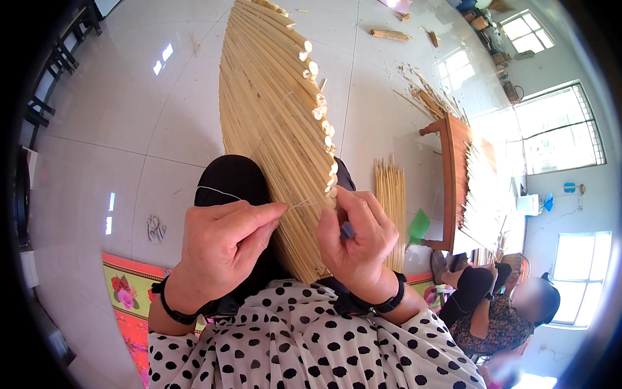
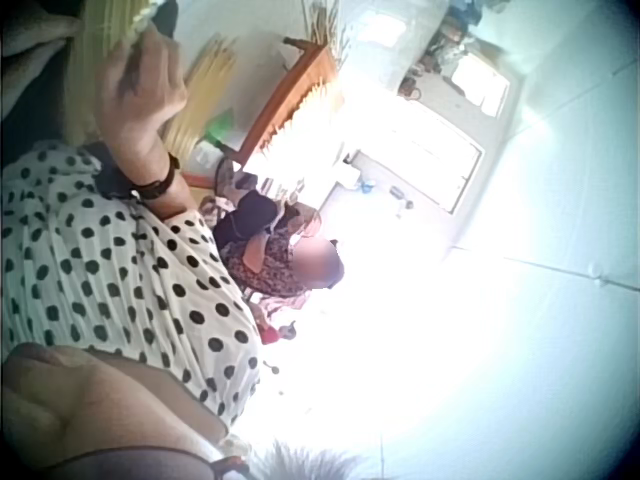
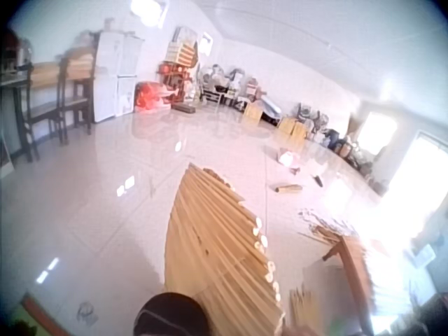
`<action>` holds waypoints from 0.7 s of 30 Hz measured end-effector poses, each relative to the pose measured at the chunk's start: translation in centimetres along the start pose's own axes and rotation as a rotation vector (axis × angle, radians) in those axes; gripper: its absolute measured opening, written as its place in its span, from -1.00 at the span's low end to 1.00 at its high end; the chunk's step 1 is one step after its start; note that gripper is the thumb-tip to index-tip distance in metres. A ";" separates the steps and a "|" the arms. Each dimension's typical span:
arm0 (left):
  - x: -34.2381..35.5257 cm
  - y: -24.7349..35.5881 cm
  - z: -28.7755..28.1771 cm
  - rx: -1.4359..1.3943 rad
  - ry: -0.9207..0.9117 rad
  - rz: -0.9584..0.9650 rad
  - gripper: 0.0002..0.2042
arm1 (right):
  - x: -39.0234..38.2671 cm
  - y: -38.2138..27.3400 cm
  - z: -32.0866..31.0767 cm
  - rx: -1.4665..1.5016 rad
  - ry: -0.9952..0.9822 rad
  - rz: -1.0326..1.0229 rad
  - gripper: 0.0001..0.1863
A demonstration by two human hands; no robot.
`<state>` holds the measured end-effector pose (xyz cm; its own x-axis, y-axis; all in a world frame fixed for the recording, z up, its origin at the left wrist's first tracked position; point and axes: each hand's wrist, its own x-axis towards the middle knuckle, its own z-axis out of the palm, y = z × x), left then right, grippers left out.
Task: The person weaves together thin wooden slats using a needle and thread, pulling the thread through the slats to form a circular fan-like object. They use a pair of snips to trim the thread after securing a section of the slats.
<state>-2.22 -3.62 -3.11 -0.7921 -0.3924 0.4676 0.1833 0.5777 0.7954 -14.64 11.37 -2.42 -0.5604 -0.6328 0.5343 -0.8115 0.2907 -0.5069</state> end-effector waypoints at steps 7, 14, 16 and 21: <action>0.1 0.2 -0.2 -0.008 0.004 0.005 -0.80 | 0.0 0.0 0.2 0.010 0.009 -0.015 -0.79; 0.3 0.3 -0.4 0.012 -0.038 -0.022 -0.81 | -0.1 0.2 0.4 0.037 0.016 -0.022 -0.79; 0.4 0.3 -0.7 0.036 -0.059 -0.013 -0.82 | -0.2 -0.1 0.2 0.020 0.012 -0.020 -0.78; 0.7 1.4 -1.8 0.139 -0.134 -0.037 -0.81 | -0.1 -0.3 0.3 0.028 0.021 -0.066 -0.73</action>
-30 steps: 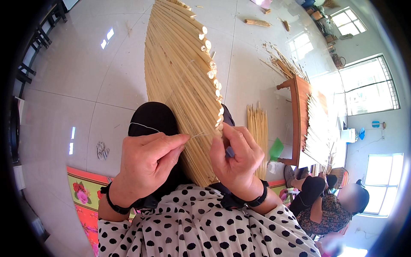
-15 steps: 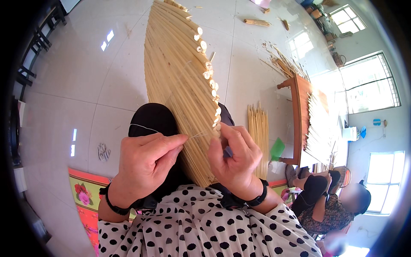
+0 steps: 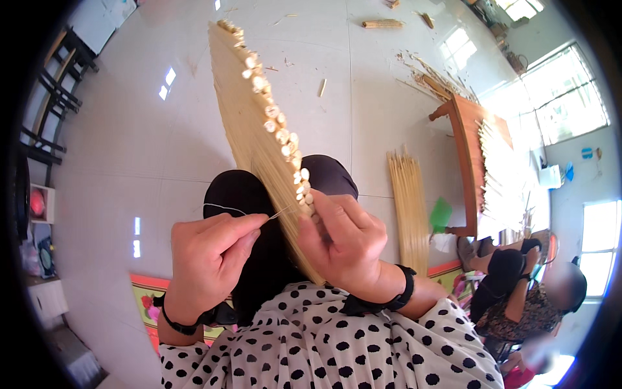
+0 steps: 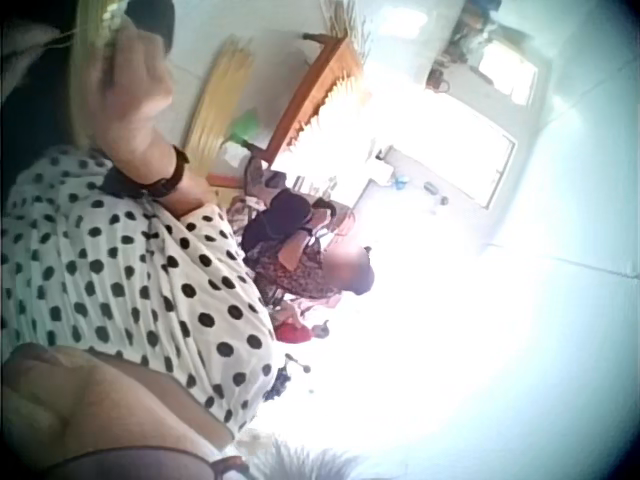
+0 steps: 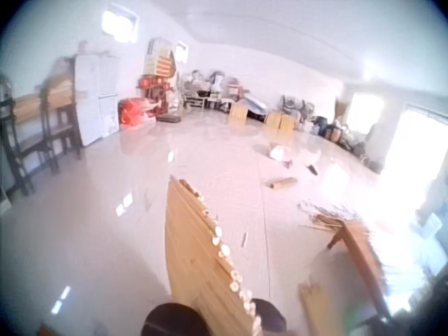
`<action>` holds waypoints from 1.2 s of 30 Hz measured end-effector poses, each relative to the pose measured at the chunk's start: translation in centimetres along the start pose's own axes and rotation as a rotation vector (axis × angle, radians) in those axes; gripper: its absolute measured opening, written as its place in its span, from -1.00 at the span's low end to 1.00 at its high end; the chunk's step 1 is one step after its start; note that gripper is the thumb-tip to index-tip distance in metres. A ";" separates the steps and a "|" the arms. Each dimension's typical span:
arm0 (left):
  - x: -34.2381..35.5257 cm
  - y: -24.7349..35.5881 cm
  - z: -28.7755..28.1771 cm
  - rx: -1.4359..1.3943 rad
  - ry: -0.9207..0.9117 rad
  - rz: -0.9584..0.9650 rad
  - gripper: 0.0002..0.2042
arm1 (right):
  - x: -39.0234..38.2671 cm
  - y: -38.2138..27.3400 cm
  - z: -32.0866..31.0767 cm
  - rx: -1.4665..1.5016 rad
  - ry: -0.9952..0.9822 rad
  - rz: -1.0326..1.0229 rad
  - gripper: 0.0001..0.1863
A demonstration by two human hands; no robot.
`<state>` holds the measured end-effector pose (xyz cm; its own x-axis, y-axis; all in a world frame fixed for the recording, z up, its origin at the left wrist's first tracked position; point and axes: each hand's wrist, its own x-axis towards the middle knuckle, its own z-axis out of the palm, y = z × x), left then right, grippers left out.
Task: The person weaves together thin wooden slats using a needle and thread, pulling the thread through the slats to form a circular fan-like object. They use a pair of snips to trim the thread after securing a section of the slats.
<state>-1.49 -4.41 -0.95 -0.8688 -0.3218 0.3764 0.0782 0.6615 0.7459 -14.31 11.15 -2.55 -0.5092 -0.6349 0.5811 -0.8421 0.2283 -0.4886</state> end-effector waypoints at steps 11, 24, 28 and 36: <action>-1.4 2.0 -3.8 0.148 -0.140 -0.161 -0.77 | -0.7 -1.4 2.3 0.261 0.013 -0.201 -0.63; -2.2 2.6 -5.4 0.306 -0.196 -0.251 -0.86 | -3.1 1.6 4.6 1.077 -0.208 -0.001 -0.54; -2.0 2.7 -5.6 0.321 -0.230 -0.260 -0.82 | -3.2 2.0 4.6 1.133 -0.210 0.007 -0.54; -1.2 2.6 -5.1 0.342 -0.256 -0.192 -0.81 | -3.2 2.4 4.4 1.115 -0.228 -0.004 -0.52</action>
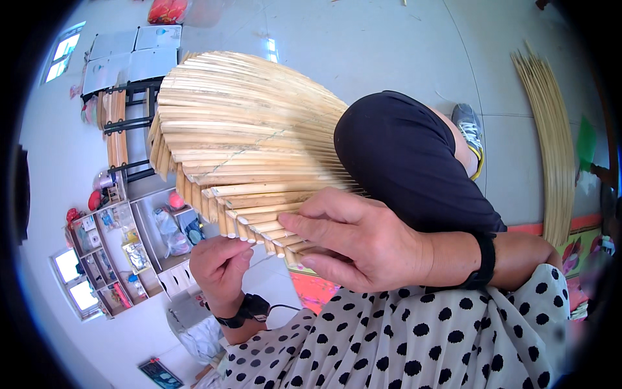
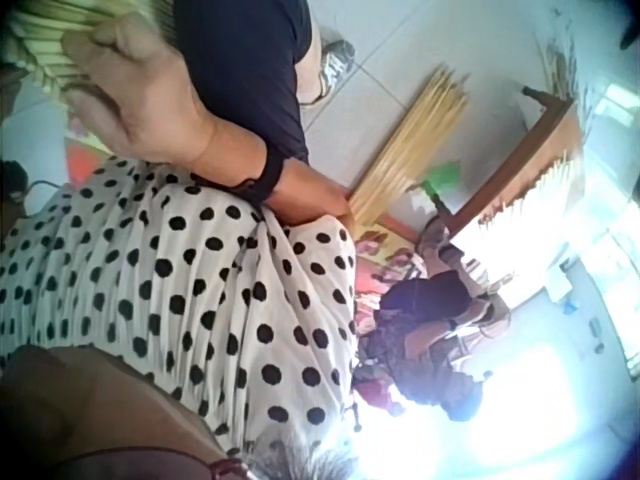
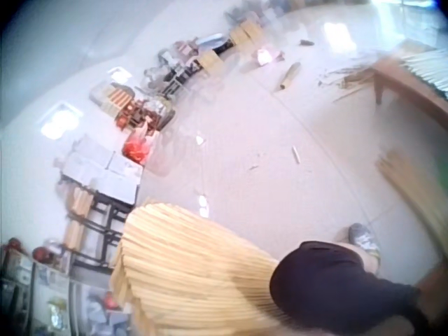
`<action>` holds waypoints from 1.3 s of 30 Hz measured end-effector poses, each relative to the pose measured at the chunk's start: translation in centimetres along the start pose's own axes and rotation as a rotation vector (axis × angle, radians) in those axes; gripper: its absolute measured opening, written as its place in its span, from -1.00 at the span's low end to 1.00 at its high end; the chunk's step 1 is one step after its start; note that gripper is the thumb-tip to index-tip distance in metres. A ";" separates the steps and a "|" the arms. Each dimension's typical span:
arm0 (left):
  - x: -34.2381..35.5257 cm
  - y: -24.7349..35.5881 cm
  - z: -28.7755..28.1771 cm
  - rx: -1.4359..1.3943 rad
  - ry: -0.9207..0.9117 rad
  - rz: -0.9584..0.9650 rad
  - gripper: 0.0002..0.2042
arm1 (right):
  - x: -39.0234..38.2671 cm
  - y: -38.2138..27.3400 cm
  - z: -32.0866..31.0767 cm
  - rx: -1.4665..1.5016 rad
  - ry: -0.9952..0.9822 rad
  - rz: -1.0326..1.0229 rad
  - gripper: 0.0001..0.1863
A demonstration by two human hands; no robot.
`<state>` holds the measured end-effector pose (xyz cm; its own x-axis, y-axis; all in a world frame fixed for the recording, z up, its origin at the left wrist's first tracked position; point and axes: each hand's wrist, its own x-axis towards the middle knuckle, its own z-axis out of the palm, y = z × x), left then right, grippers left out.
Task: The person weaves together thin wooden slats using a needle and thread, pulling the thread through the slats to form a circular fan-like object. They use a pair of snips to trim the thread after securing a section of the slats.
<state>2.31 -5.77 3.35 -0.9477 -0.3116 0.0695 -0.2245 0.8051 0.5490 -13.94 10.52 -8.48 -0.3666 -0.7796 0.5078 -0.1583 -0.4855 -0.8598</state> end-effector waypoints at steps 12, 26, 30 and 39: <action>1.1 -1.4 -0.9 -0.201 -0.116 0.042 -0.81 | 3.6 -4.2 1.1 -0.639 0.036 -0.024 -0.54; 0.9 -3.4 0.8 -0.399 -0.007 0.162 -0.91 | 4.9 -5.8 2.7 -1.100 -0.052 -0.017 -0.80; 0.5 -4.2 1.5 -0.426 0.051 0.198 -0.90 | 4.9 -5.9 2.7 -1.114 -0.098 0.001 -0.79; 0.7 -4.9 2.2 -0.383 -0.006 0.239 -0.89 | 5.0 -6.5 2.1 -1.184 -0.156 0.067 -0.78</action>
<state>2.29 -8.78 -1.13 -0.9643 -0.1353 0.2277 0.1004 0.6088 0.7869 -12.84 8.99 -0.20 -0.3041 -0.8690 0.3903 -0.9194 0.1603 -0.3593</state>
